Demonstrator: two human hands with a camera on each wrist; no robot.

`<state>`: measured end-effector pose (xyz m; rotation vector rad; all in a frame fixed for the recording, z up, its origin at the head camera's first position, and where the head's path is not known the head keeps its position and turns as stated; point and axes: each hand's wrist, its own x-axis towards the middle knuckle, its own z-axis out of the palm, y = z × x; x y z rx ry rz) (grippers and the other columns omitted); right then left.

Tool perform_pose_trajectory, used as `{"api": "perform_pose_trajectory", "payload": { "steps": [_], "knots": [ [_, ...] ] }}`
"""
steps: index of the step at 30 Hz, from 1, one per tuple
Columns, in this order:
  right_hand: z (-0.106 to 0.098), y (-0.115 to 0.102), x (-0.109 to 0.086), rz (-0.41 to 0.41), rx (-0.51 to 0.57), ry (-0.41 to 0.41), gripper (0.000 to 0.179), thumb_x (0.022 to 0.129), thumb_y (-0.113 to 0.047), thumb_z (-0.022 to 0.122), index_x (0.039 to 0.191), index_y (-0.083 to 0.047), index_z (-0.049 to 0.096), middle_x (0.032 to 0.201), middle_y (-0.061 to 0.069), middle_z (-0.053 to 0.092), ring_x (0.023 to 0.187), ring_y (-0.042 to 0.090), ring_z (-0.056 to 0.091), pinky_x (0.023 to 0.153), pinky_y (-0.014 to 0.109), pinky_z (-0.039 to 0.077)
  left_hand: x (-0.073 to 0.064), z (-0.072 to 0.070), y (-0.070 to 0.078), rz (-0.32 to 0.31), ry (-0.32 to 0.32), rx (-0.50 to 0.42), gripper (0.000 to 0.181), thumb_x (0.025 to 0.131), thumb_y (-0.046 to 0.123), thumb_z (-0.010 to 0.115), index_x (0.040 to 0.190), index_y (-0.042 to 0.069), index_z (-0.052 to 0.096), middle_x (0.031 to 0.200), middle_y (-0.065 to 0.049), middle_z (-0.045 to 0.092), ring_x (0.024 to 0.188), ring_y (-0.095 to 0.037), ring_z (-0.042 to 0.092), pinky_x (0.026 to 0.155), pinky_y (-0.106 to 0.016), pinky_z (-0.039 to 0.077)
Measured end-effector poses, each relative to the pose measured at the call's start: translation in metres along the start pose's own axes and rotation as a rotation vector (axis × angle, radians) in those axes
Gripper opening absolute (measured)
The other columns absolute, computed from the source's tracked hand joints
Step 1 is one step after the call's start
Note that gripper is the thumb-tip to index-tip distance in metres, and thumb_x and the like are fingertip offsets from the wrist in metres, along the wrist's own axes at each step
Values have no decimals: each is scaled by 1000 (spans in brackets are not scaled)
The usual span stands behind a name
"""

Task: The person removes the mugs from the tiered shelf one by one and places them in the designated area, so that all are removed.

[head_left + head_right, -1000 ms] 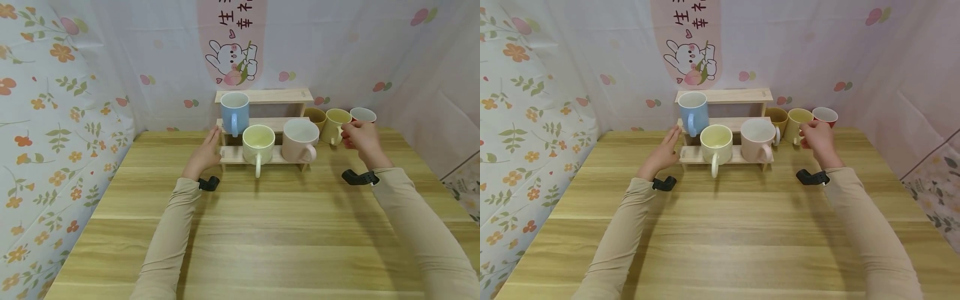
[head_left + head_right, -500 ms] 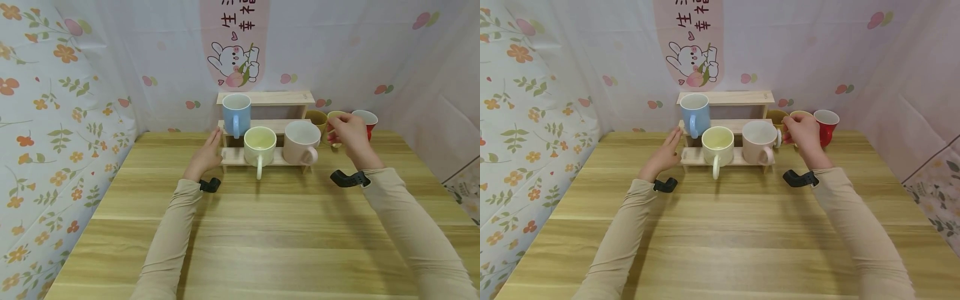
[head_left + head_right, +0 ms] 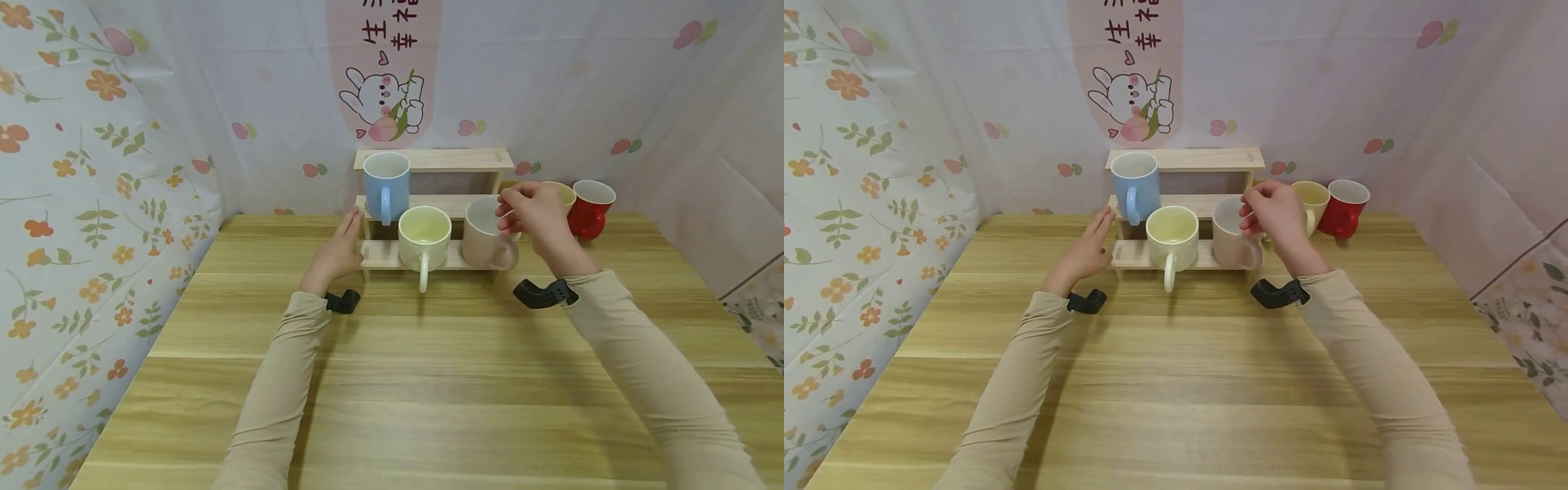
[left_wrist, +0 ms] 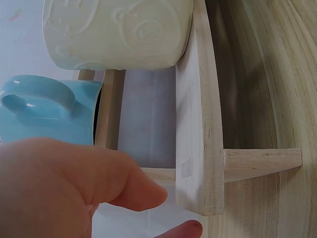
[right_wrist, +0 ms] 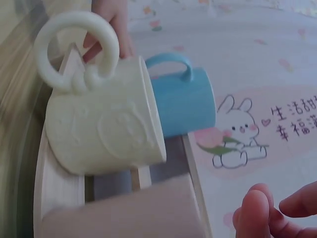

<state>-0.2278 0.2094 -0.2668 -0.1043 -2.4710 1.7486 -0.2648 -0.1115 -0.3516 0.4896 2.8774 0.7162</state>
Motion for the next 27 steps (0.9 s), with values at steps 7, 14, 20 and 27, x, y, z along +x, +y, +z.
{"api": "perform_pose_trajectory", "payload": {
  "steps": [7, 14, 20, 27],
  "knots": [
    [26, -10, -2, -9, 28, -73, 24, 97, -16, 48, 98, 7, 56, 67, 0, 61, 47, 7, 56, 50, 22, 52, -1, 0, 0, 10, 7, -6, 83, 89, 4, 49, 155, 15, 1, 162, 3, -7, 78, -27, 51, 55, -28, 34],
    [52, -12, 0, 14, 42, -136, 25, 97, -17, 49, 100, 6, 58, 72, 5, 62, 49, 9, 58, 51, 23, 53, -2, 1, 0, 12, 6, -11, 84, 89, 3, 50, 155, 14, 1, 162, 2, -7, 75, -26, 50, 54, -28, 35],
    [74, -20, 2, 38, 64, -176, 29, 97, -17, 49, 107, 9, 59, 79, 8, 62, 50, 9, 58, 52, 23, 53, -1, 1, 0, 16, 16, -14, 83, 88, 3, 49, 155, 13, 1, 162, 1, -6, 69, -25, 48, 53, -27, 34],
    [102, -28, 9, 77, 132, -196, 28, 96, -15, 53, 111, 6, 61, 86, 12, 63, 48, 10, 58, 50, 23, 53, 0, 1, 1, 14, 16, -13, 83, 88, 4, 49, 155, 14, 1, 162, 1, -6, 78, -27, 51, 54, -27, 33]
  ]
}}
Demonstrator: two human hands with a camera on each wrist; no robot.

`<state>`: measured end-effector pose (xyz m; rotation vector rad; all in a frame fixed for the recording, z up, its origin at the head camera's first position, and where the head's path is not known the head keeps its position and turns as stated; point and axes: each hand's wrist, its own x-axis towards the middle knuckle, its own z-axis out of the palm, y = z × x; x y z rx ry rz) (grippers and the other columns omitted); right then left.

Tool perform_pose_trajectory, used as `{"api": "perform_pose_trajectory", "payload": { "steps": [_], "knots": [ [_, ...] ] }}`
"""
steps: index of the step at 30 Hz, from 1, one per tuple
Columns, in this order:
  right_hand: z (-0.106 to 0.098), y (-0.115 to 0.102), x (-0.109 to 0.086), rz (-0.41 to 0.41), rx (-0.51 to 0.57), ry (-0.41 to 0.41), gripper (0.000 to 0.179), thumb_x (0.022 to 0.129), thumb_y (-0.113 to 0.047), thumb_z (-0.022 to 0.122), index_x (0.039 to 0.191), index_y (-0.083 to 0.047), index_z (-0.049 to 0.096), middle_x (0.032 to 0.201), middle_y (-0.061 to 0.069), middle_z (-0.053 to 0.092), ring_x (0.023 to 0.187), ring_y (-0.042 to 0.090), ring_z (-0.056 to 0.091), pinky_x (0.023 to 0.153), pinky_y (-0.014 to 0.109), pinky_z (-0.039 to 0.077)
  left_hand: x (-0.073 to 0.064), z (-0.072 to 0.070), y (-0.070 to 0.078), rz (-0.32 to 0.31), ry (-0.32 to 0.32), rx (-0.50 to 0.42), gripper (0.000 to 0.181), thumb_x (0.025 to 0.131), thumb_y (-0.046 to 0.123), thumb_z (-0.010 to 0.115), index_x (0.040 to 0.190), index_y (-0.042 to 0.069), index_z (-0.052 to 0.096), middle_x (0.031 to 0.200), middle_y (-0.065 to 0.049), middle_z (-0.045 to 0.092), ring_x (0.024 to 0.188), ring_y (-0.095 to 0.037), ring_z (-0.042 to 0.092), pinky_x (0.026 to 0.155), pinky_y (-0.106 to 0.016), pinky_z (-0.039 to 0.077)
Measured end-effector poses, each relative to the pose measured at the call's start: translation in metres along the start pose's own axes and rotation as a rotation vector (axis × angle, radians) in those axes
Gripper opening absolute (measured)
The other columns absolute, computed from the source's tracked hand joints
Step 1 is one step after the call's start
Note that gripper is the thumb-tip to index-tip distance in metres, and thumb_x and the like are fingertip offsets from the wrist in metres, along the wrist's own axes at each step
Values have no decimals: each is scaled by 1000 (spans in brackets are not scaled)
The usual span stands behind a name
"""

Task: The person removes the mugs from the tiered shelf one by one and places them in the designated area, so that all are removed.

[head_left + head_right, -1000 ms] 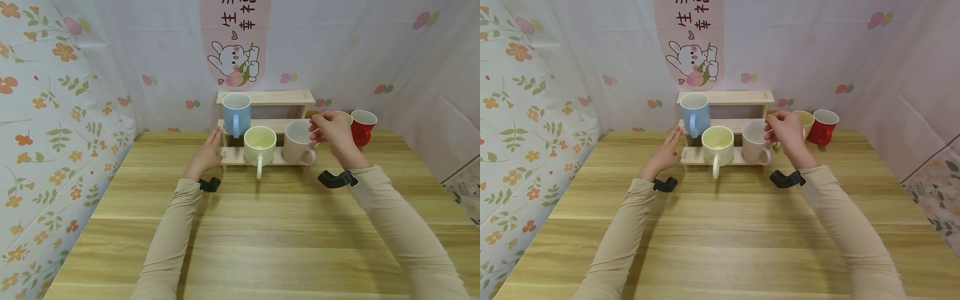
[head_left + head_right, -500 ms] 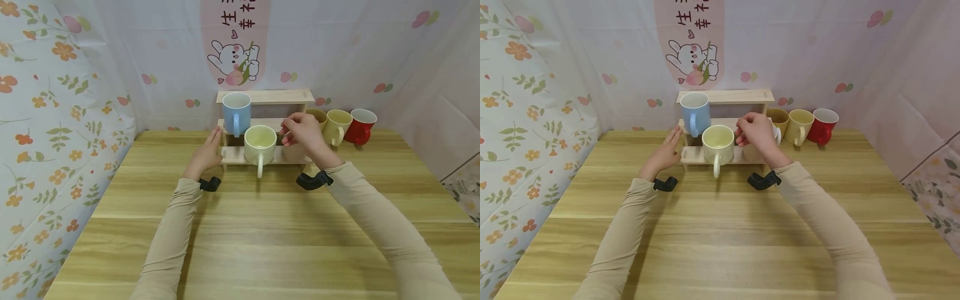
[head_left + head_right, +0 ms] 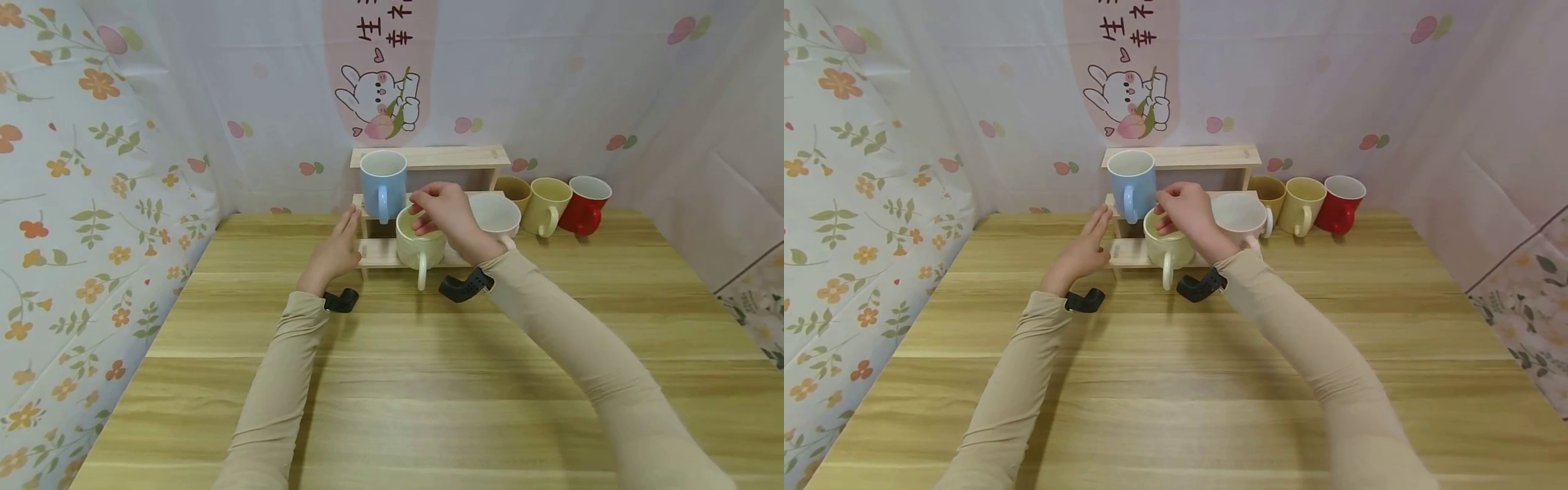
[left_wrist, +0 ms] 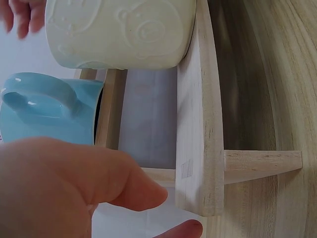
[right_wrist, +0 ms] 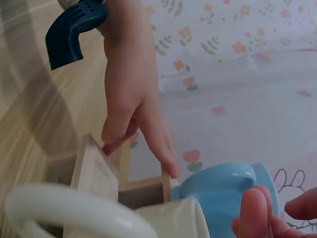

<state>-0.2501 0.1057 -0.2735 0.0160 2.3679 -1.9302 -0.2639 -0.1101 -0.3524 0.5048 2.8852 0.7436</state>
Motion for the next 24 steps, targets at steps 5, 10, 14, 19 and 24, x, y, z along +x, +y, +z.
{"api": "perform_pose_trajectory", "payload": {
  "steps": [5, 10, 14, 19, 24],
  "knots": [
    [15, -1, 9, 43, 47, -37, 32, 96, -17, 53, 116, 8, 58, 98, 21, 65, 46, 10, 59, 49, 24, 52, -1, -1, 0, 3, -8, -2, 83, 88, 3, 49, 155, 13, 1, 162, 0, -6, 72, -26, 49, 54, -27, 33],
    [25, -1, 12, 51, 59, -50, 35, 97, -22, 54, 118, 5, 59, 103, 21, 64, 48, 11, 61, 51, 25, 54, -2, -1, 0, 4, -10, -9, 83, 88, 4, 49, 155, 13, 2, 162, 1, -6, 81, -28, 52, 56, -29, 35],
    [33, 0, 14, 55, 76, -68, 38, 97, -23, 54, 122, 6, 57, 101, 17, 63, 51, 11, 63, 53, 25, 55, -2, -1, 0, 8, 2, -12, 83, 88, 4, 50, 155, 13, 3, 162, 1, -5, 102, -31, 51, 60, -31, 37],
    [39, 0, 17, 76, 66, -79, 39, 98, -21, 53, 125, 7, 55, 99, 17, 61, 51, 10, 63, 54, 24, 55, -1, 0, -1, 4, -5, -11, 83, 88, 6, 50, 155, 15, 2, 162, 3, -5, 95, -32, 53, 61, -32, 37],
    [43, 0, 19, 79, 90, -91, 38, 98, -20, 52, 126, 7, 54, 102, 21, 62, 51, 10, 63, 54, 24, 55, 1, 0, -3, 4, -2, -17, 83, 89, 6, 51, 155, 16, 2, 162, 4, -6, 83, -30, 54, 60, -32, 38]
  ]
}}
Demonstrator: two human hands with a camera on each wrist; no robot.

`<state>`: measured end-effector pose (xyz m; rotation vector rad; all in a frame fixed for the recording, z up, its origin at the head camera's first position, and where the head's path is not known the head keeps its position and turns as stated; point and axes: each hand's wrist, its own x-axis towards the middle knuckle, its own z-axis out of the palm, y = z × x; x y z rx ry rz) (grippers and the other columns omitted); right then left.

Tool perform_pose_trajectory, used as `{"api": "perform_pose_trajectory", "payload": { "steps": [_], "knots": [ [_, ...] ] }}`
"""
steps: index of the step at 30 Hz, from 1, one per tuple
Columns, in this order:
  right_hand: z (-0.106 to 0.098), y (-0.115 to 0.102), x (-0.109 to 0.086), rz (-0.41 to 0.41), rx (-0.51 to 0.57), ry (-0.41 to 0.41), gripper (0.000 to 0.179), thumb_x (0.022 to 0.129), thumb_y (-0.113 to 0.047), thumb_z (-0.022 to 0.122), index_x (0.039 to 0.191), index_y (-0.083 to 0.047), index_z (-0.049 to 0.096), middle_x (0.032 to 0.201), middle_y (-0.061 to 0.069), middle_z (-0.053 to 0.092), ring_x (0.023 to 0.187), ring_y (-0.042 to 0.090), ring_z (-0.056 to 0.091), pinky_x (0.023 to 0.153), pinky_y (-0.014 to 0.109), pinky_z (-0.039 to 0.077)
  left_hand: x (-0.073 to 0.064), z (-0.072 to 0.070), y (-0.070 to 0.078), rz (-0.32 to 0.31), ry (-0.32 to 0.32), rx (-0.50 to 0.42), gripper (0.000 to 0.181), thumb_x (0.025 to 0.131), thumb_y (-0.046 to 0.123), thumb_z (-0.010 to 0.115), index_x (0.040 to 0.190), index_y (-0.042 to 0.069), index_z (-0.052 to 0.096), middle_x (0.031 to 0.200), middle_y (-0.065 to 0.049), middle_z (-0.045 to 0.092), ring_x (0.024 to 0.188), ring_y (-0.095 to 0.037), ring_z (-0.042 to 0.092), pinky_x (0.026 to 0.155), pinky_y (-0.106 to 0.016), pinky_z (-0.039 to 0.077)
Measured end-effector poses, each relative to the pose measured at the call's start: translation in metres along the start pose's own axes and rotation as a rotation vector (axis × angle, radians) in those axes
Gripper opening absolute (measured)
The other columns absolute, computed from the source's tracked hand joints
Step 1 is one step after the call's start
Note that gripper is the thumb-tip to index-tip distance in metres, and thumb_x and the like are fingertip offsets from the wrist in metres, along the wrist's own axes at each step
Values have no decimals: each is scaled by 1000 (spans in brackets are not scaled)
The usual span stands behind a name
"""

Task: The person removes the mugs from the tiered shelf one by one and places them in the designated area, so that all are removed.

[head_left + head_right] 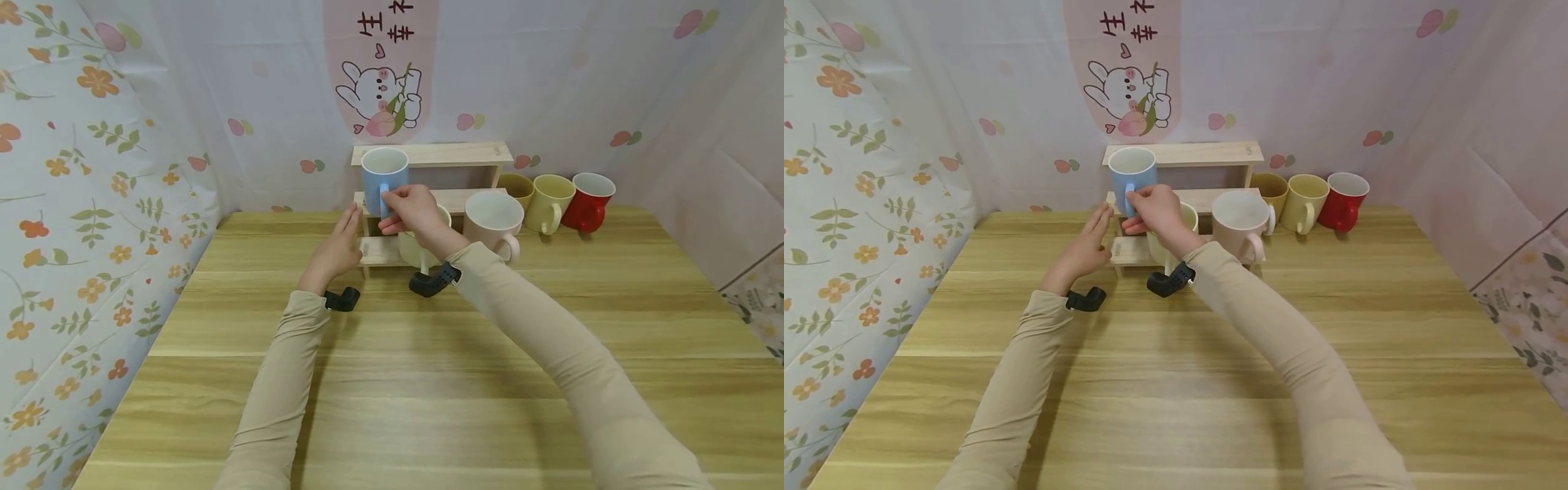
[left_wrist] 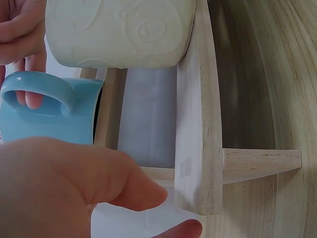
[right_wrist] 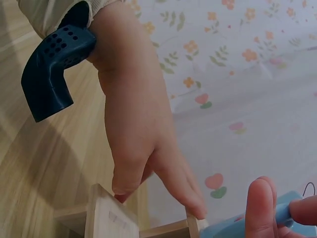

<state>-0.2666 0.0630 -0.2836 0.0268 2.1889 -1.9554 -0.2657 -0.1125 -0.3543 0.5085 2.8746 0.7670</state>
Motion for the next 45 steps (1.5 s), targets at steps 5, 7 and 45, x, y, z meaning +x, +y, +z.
{"api": "perform_pose_trajectory", "payload": {
  "steps": [5, 7, 45],
  "knots": [
    [0, 0, 0, -1, 27, -17, 36, 99, -19, 51, 124, 7, 55, 112, 25, 64, 51, 10, 63, 53, 23, 54, 1, -1, 0, 4, 4, -2, 83, 89, 6, 51, 156, 16, 2, 162, 3, -5, 79, -29, 53, 59, -32, 37],
    [1, 0, -1, 4, 32, -24, 36, 99, -19, 51, 123, 6, 55, 114, 25, 64, 51, 10, 64, 53, 23, 54, 0, -1, 0, 4, 2, -2, 83, 89, 6, 51, 156, 16, 2, 162, 3, -6, 78, -28, 53, 59, -31, 37],
    [-10, -15, -26, -81, 33, -79, 24, 99, -13, 48, 111, 7, 54, 88, 12, 61, 66, 12, 68, 68, 27, 57, -1, 1, 2, -3, 12, -31, 85, 88, 4, 51, 155, 17, 1, 162, 3, -5, 103, -33, 53, 67, -35, 39]
  ]
}}
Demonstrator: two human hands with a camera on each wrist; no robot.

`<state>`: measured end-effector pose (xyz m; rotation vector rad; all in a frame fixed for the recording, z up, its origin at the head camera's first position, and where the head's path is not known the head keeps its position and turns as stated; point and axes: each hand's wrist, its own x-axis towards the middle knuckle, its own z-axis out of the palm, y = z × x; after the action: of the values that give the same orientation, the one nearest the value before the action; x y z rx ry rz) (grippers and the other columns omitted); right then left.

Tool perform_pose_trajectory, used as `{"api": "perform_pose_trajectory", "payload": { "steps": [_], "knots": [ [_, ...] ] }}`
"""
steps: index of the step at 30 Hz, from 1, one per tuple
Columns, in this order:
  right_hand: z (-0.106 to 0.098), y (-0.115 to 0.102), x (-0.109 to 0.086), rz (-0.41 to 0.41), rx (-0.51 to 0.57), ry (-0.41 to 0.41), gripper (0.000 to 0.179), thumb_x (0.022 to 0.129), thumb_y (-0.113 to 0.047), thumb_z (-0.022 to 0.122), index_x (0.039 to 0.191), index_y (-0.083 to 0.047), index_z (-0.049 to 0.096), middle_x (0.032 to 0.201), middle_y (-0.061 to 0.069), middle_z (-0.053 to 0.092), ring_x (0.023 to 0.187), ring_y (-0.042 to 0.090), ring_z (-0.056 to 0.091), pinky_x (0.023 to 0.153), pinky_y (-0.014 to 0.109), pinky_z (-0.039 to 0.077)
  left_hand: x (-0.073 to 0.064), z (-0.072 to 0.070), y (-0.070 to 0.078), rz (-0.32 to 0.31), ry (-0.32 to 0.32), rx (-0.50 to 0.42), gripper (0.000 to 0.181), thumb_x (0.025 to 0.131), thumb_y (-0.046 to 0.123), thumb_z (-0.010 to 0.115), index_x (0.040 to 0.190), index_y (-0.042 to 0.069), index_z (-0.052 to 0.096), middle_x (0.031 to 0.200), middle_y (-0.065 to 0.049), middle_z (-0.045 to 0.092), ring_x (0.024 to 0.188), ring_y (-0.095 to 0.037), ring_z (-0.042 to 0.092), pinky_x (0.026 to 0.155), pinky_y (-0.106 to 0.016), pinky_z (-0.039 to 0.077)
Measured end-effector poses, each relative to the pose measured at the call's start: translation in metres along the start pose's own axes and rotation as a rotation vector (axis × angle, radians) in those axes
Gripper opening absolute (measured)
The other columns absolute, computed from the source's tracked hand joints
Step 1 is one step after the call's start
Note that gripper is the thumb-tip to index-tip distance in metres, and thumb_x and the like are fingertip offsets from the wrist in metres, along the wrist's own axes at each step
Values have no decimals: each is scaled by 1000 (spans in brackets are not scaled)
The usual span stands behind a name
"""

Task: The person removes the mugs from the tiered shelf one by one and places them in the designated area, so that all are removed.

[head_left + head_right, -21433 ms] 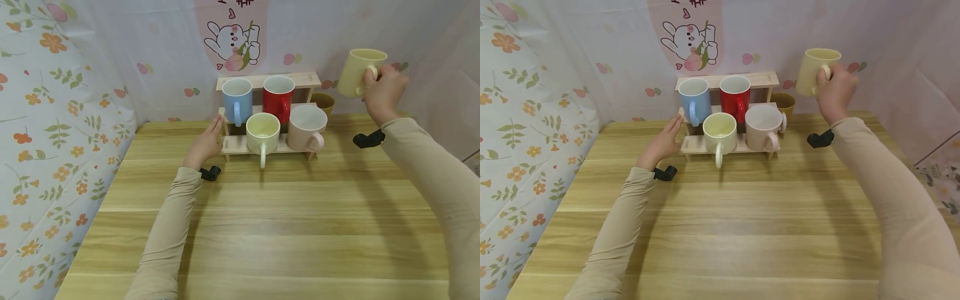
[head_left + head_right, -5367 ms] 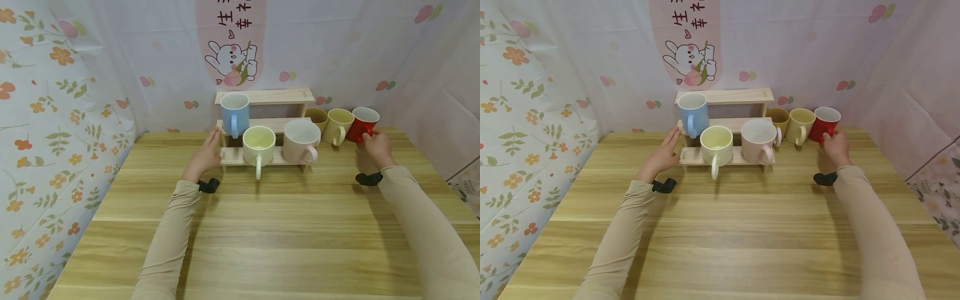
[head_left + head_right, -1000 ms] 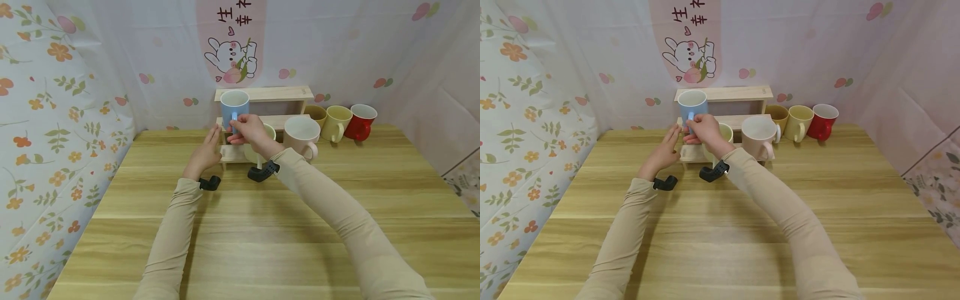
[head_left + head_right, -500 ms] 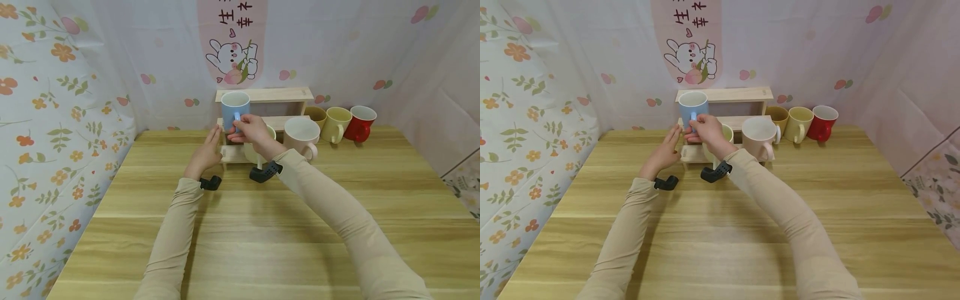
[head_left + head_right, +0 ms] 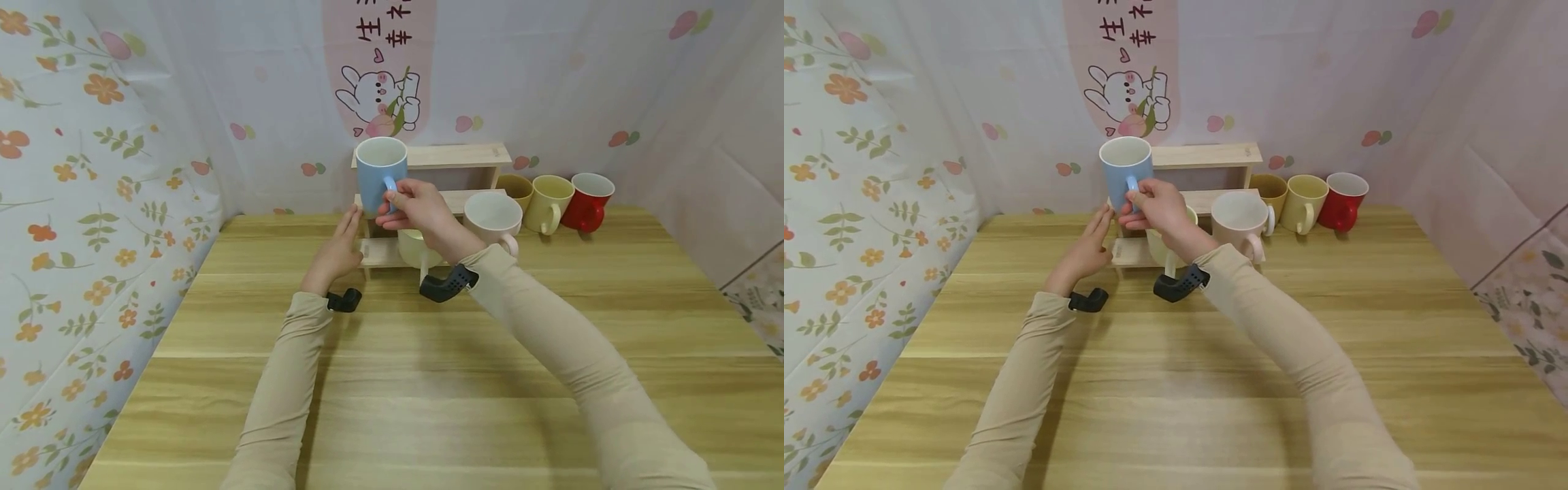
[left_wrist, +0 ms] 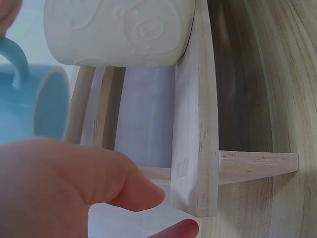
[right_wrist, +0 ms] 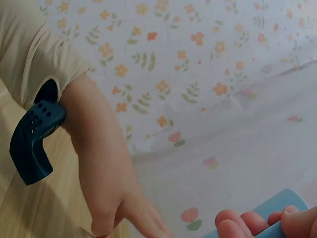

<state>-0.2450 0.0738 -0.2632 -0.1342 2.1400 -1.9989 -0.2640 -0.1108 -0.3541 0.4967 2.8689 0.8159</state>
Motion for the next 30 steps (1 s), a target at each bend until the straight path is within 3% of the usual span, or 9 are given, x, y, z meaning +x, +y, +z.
{"api": "perform_pose_trajectory", "payload": {
  "steps": [7, 12, 17, 30],
  "knots": [
    [-10, -10, -12, 5, 23, -20, 23, 99, -12, 47, 110, 6, 54, 85, 9, 61, 67, 13, 69, 68, 27, 57, 0, -1, 0, 2, -4, 2, 85, 88, 5, 51, 155, 17, 1, 162, 2, -4, 78, -29, 52, 58, -31, 34],
    [-20, -16, -21, 0, 32, -9, 22, 99, -14, 48, 109, 5, 53, 86, 9, 60, 71, 14, 69, 71, 28, 57, 0, 0, 0, -9, -15, 1, 84, 89, 5, 50, 155, 19, -1, 162, 6, -7, 56, -21, 38, 54, -29, 30],
    [-31, -20, -31, 3, 30, 14, 22, 99, -18, 49, 108, 2, 53, 89, 10, 60, 79, 18, 70, 75, 29, 56, 0, -1, 0, -2, -14, 1, 85, 89, 3, 50, 155, 17, -1, 162, 4, -8, 53, -18, 35, 53, -29, 30],
    [-74, -18, -49, -46, 95, 24, 19, 98, -14, 50, 103, 4, 51, 80, 6, 59, 72, 15, 70, 68, 26, 57, 0, -1, 0, -6, -25, 25, 86, 88, 4, 50, 155, 17, -3, 162, 4, -9, 55, -18, 36, 52, -27, 31]
  ]
}}
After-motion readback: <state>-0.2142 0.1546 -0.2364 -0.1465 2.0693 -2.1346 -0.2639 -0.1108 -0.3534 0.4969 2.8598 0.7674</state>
